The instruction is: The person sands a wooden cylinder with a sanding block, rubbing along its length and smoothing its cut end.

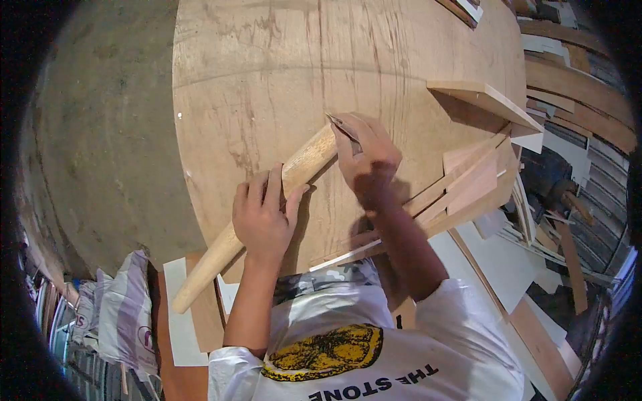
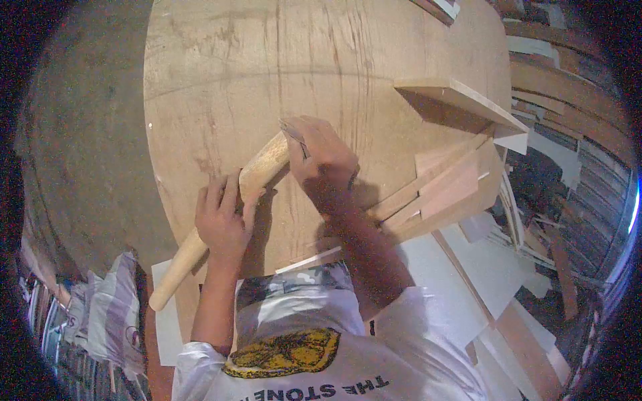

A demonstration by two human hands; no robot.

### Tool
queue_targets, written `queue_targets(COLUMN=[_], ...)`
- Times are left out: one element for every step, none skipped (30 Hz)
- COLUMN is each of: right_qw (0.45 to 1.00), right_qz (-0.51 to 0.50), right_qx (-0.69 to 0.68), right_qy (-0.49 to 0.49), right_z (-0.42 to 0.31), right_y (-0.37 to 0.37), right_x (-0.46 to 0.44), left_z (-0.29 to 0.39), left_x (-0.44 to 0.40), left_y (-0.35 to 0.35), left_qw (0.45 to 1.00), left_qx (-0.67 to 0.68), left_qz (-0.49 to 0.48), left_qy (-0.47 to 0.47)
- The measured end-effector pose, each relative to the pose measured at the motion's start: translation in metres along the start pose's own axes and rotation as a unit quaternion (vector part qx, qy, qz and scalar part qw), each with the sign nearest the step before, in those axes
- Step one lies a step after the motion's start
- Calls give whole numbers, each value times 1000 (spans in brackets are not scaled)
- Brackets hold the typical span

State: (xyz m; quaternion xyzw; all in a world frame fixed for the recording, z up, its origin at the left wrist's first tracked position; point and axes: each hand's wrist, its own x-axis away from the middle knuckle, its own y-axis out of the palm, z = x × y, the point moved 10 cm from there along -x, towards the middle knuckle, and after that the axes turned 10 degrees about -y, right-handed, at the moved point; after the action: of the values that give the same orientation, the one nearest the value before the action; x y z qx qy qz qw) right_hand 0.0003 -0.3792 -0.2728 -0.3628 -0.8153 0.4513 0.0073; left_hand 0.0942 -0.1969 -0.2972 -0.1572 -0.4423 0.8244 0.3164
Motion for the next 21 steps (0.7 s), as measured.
queue_targets(right_qw=[999,997,994,994,991,985,988,989,993,995,998,998,997,993,985,979,973,966,983,995,999], right_qz=[-30,-60,-90,-107,-125,-145,-135,-123,-97,-72,-34,4,-55,-112,-169,-194,-220,-246,-170,-93,-16], right_qx=[20,41,61,19,-25,-68,-28,14,35,55,53,52,44,35,28,30,31,31,30,29,28], right_qy=[5,11,18,-8,-35,-61,-68,-77,-60,-41,3,47,20,-7,-34,-47,-60,-74,-56,-37,-18], right_z=[-3,-9,-13,-20,-26,-34,-31,-24,-19,-14,-7,-1,-10,-21,-31,-31,-28,-27,-18,-7,-2], right_y=[8,16,23,31,38,44,38,29,22,14,9,2,19,37,50,52,50,50,32,14,-4], right_x=[3,13,22,31,42,47,45,37,29,22,15,14,23,41,49,50,49,45,30,17,8], left_z=[0,-1,-1,-3,-2,-2,-1,-2,-2,-2,-3,-2,-2,-2,-3,-3,-2,-2,-2,-4,-5], left_x=[-1,-1,0,-2,-2,-1,1,0,-1,-3,-4,-4,-3,-3,-3,-2,-2,-3,-4,-4,-4], left_y=[0,-1,0,0,1,1,0,0,-1,-1,0,1,1,1,1,1,0,-1,-3,-1,1], left_qw=[1000,1000,1000,1000,1000,1000,1000,1000,1000,1000,1000,1000,1000,1000,1000,999,1000,1000,999,1000,1000], left_qx=[1,6,10,16,13,9,5,4,5,6,5,4,4,5,8,11,11,10,7,8,11], left_qz=[-3,-1,2,6,7,7,6,7,7,7,6,5,4,4,4,3,9,16,24,13,1], left_qy=[-4,0,3,8,13,17,21,17,14,10,11,12,14,19,25,30,28,24,22,10,-2])
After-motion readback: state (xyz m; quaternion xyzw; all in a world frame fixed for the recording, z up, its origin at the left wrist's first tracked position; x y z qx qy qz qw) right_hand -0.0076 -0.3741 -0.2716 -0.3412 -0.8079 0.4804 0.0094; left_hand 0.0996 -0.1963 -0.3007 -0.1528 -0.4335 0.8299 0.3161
